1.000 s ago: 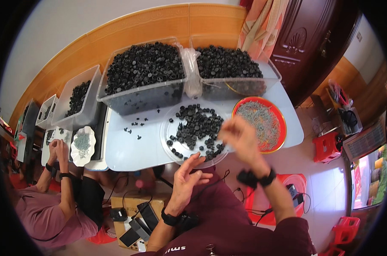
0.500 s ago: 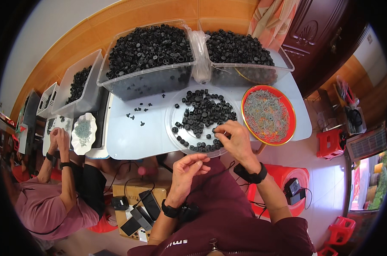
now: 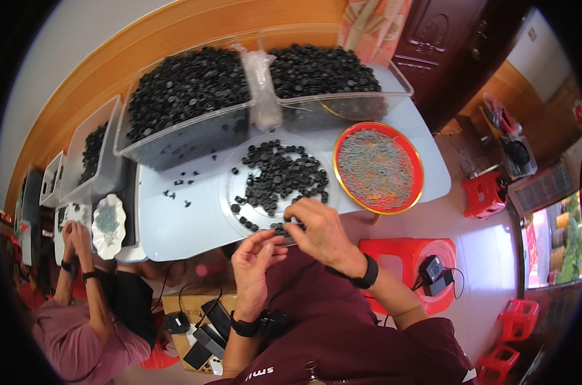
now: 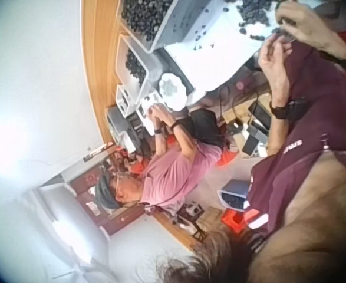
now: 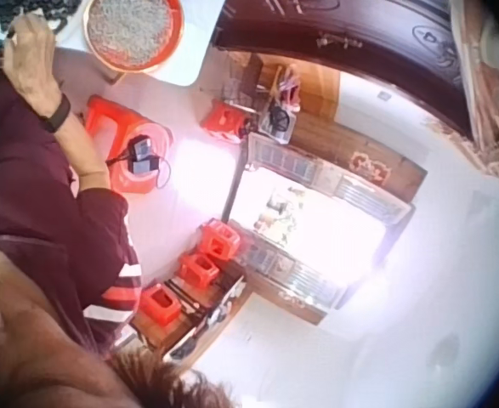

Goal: Assembling small black plastic components by hand at a table.

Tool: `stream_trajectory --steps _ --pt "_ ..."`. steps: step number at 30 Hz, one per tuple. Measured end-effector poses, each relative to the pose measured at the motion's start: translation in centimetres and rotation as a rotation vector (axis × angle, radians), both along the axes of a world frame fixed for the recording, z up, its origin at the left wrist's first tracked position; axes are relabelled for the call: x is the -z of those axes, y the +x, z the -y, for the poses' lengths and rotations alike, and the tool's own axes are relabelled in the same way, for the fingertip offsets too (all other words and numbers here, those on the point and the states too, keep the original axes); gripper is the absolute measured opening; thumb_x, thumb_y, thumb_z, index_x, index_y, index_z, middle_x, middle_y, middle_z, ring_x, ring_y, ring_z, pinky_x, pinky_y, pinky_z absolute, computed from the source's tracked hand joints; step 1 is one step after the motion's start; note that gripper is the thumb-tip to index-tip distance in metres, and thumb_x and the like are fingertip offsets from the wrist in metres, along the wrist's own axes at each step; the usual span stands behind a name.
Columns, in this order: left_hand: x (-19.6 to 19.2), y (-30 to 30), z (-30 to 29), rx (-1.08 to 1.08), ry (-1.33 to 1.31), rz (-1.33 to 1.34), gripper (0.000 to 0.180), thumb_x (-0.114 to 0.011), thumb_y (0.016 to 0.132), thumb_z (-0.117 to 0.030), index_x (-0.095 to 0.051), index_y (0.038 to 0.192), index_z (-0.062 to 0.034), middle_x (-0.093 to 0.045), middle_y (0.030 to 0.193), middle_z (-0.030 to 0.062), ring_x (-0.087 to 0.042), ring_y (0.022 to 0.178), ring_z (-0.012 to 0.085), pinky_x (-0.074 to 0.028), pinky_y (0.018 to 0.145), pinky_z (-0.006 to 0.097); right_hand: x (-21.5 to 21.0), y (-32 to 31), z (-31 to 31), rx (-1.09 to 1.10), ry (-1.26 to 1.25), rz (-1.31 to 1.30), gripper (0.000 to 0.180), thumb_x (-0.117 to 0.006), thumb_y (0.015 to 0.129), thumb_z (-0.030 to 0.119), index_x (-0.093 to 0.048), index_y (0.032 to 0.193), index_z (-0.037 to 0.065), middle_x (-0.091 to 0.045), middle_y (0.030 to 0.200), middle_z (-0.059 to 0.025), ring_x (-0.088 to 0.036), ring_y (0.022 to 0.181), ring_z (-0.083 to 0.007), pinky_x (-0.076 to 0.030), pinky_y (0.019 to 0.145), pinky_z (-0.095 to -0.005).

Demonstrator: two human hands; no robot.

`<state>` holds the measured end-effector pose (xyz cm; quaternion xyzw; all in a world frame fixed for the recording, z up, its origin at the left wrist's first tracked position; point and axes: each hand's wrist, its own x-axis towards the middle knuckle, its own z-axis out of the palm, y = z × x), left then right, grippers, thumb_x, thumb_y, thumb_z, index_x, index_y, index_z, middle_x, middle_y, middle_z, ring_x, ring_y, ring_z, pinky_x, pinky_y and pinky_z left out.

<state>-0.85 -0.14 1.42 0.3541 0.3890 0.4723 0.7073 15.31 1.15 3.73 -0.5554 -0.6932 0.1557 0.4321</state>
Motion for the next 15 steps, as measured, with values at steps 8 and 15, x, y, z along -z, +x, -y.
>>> stream_trajectory --steps 8,15 --pt "-0.3 2.1 -0.6 0.022 0.042 0.027 0.011 -0.062 0.083 0.0 -0.058 0.094 0.0004 -0.063 0.086 0.005 -0.059 0.071 0.0075 -0.05 0.065 0.019 -0.2 -0.8 2.8 0.018 0.14 0.03 0.024 -0.063 0.067 -0.005 -0.055 0.088 0.002 -0.055 0.078 -0.0092 -0.054 0.073 -0.0269 -0.046 0.062 -0.0355" --pt "0.6 1.6 -0.7 0.034 0.013 0.048 0.013 -0.064 0.082 0.0 -0.059 0.095 0.0006 -0.065 0.085 0.0074 -0.063 0.072 0.0109 -0.052 0.066 0.022 -0.6 0.9 3.3 0.035 0.158 -0.002 0.018 -0.064 0.068 -0.002 -0.058 0.084 0.001 -0.057 0.077 -0.01 -0.056 0.072 -0.0276 -0.046 0.063 -0.0357"
